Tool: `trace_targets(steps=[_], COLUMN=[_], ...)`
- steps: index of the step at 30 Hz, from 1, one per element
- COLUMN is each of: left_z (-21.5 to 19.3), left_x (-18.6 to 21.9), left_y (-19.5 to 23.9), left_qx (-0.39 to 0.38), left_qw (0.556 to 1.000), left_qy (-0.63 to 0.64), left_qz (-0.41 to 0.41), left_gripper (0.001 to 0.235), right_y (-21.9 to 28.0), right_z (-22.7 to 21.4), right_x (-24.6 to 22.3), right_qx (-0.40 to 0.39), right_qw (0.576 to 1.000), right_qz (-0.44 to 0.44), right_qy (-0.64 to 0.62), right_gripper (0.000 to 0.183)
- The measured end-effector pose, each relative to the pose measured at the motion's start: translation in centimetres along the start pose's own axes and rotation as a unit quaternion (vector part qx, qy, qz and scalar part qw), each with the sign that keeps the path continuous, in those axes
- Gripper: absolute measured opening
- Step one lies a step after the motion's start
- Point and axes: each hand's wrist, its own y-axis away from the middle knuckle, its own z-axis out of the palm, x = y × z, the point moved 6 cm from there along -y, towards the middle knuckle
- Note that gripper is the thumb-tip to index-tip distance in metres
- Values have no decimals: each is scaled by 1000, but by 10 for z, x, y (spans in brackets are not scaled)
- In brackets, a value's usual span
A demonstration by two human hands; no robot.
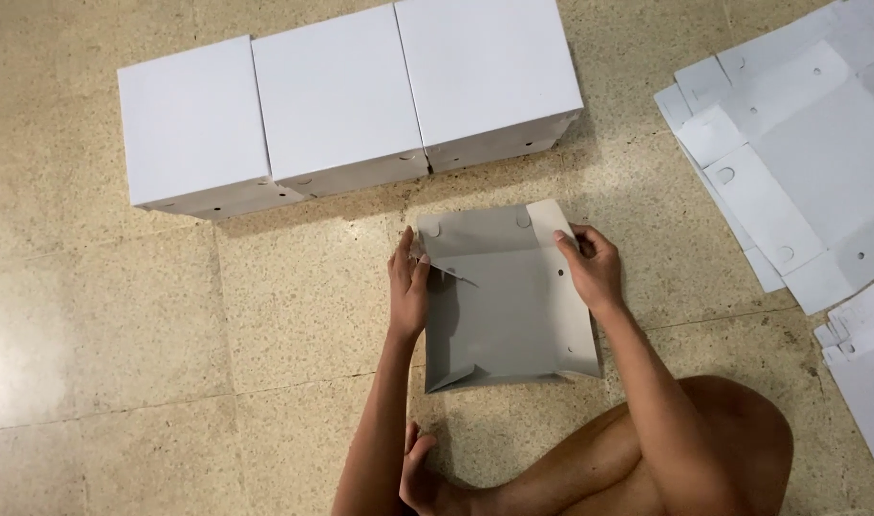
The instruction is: The person sits on the floor and assembles a white cardboard box from a flat sheet. They fold the side flaps upward, tuck the tabs into slots, and secure the structure by hand. Completed boxes are stacked nearby.
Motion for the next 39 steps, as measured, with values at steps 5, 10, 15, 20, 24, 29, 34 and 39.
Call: trace_targets(steps=[5, 10, 15, 20, 24, 29, 34, 39], left_z=[3, 5, 4, 0, -1, -1, -3, -15], left_x=[-21, -21, -37, -45, -69, -63, -33, 51], left_y=[-10, -11, -15, -18, -19, -21, -12, 69], left_qx=[-6, -14, 7, 64, 127, 148, 116, -36], left_qw=[999, 997, 994, 995, 988, 987, 981, 891], left_qy=[42, 76, 108, 71, 82, 28, -109, -407], left_qz=[0, 0, 17, 21, 1, 48, 111, 197], left_gripper=[57, 56, 61, 42, 18, 18, 18, 78], right_y=[8, -4, -5, -6, 9, 7, 15, 5], right_z=[6, 0, 6, 18, 28, 37, 42, 26], right_x=[-31, -9, -12, -12, -30, 2, -5, 24], right_qx=[-47, -6, -35, -100, -137, -123, -133, -73], right_qw=[997, 997, 990, 979, 972, 983, 984, 988], right_qz=[-11, 21, 1, -39, -29, -68, -119, -109], right_qy=[-66, -72, -135, -175, -189, -115, -2, 84], right_gripper=[25, 32, 26, 31, 39, 21, 38, 52])
